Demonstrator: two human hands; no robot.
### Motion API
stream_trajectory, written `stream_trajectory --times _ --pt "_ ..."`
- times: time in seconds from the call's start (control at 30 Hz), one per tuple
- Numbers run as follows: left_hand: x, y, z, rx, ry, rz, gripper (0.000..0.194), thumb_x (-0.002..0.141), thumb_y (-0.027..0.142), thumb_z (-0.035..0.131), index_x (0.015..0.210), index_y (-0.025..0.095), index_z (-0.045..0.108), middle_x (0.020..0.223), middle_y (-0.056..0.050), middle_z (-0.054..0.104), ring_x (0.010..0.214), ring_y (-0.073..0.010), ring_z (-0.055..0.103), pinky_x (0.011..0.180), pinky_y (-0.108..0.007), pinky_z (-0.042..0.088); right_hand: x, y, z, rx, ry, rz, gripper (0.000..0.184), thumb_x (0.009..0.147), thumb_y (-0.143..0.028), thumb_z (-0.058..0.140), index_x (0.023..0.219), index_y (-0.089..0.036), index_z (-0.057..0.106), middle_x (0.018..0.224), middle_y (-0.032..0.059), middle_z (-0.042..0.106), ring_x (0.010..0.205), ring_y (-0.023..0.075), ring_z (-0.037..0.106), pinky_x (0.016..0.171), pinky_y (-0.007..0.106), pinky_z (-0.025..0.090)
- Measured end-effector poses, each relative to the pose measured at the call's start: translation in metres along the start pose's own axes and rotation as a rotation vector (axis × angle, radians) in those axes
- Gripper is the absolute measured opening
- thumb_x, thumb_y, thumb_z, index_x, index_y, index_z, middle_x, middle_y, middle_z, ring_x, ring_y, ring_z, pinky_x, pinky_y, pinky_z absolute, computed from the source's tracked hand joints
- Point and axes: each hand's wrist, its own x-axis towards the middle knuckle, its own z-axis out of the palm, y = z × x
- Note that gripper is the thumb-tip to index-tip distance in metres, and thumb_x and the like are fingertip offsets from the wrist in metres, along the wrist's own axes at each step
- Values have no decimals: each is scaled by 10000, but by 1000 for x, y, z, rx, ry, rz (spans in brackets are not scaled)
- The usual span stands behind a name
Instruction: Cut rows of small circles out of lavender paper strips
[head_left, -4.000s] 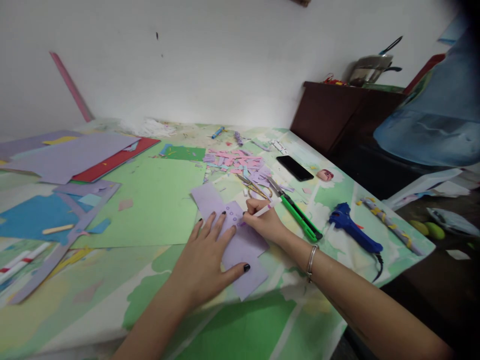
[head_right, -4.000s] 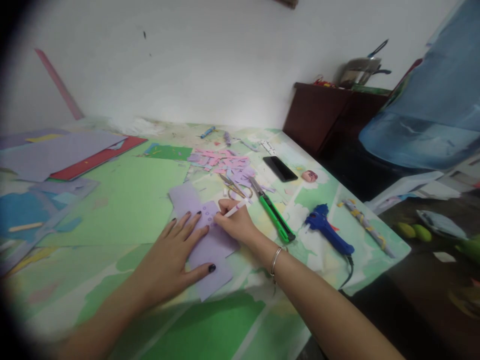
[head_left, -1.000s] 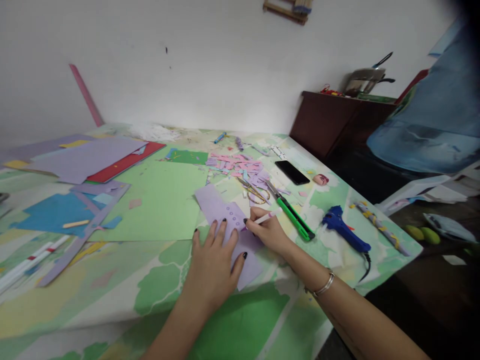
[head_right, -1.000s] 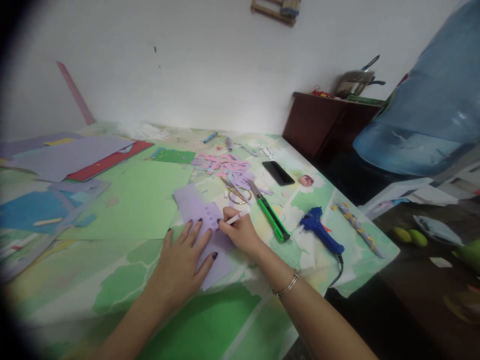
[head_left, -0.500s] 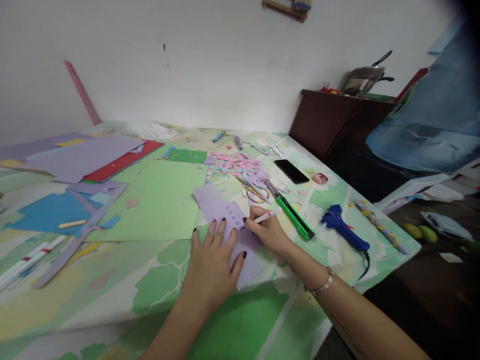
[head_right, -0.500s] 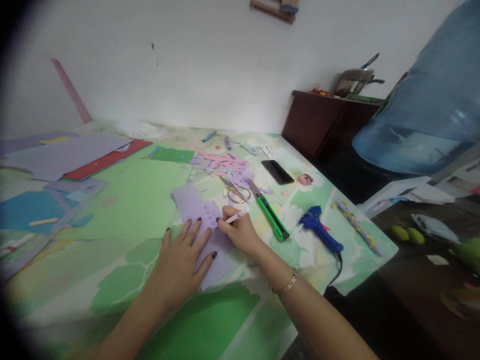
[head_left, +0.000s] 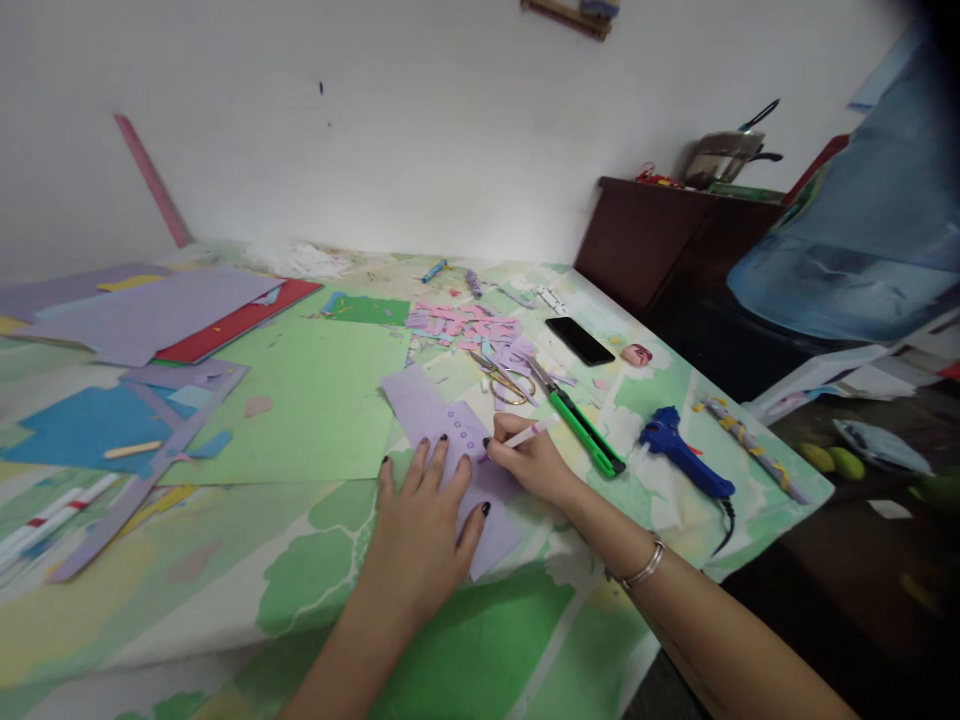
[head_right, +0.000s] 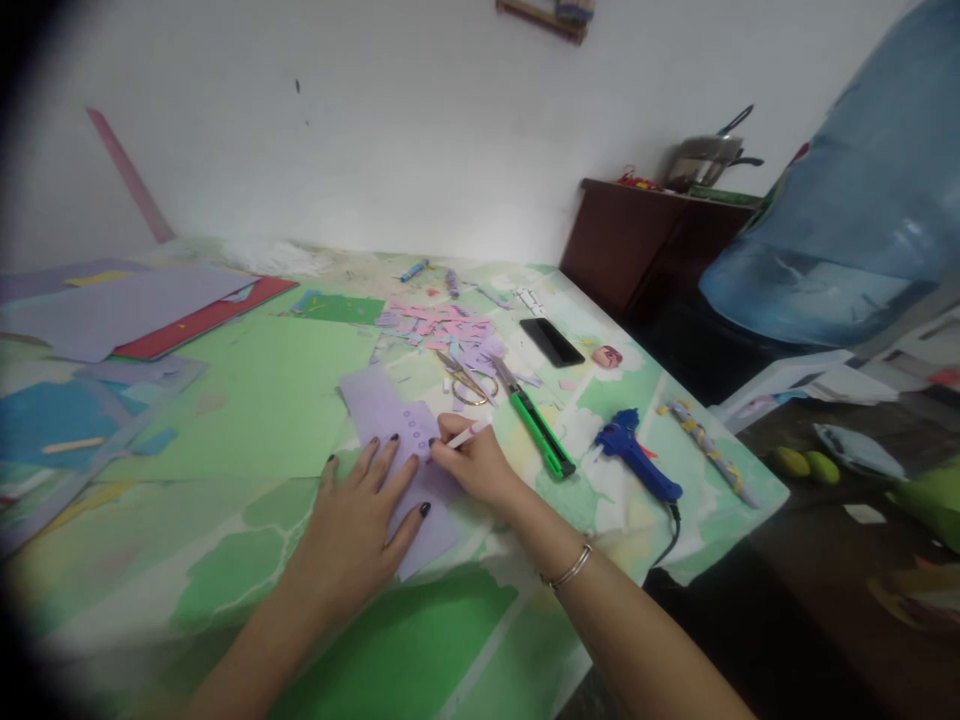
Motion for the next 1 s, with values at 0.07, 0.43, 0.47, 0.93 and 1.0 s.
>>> stream_trajectory --times 0.07,0.43,0.47,0.93,1.0 --pt "0 0 0 2 -5 2 499 913 386 357 1357 187 470 1482 -157 382 1382 -358 294 1056 -653 223 0 0 0 1 2 0 253 720 -158 498 555 -208 313 561 -52 286 562 117 304 548 264 247" --pt "-1 1 -2 9 -5 -2 500 918 391 351 1363 191 464 1487 -156 374 1383 -358 291 1055 -653 225 1 5 1 -9 53 -15 293 735 -157 501 563 -214 271 558 -57 249 554 114 270 533 262 221" --pt "0 1 -2 11 -7 0 502 915 389 359 1363 188 463 1486 -158 375 1381 -361 292 1052 -655 228 1 5 1 -10 52 -16 295 742 -162 504 565 -214 275 559 -57 250 554 114 270 532 262 221" --pt "-1 0 0 12 7 -5 497 920 405 351 1358 200 468 1485 -148 381 1385 -348 290 1057 -650 228 0 1 0 9 -3 -25 277 741 -161 507 564 -209 300 558 -59 272 551 109 284 535 256 239" --pt "-1 0 0 13 6 -5 501 920 406 347 1362 201 463 1486 -148 380 1386 -348 286 1058 -652 224 0 2 -1 11 2 -25 270 728 -146 502 565 -210 296 561 -60 268 552 108 285 535 257 240"
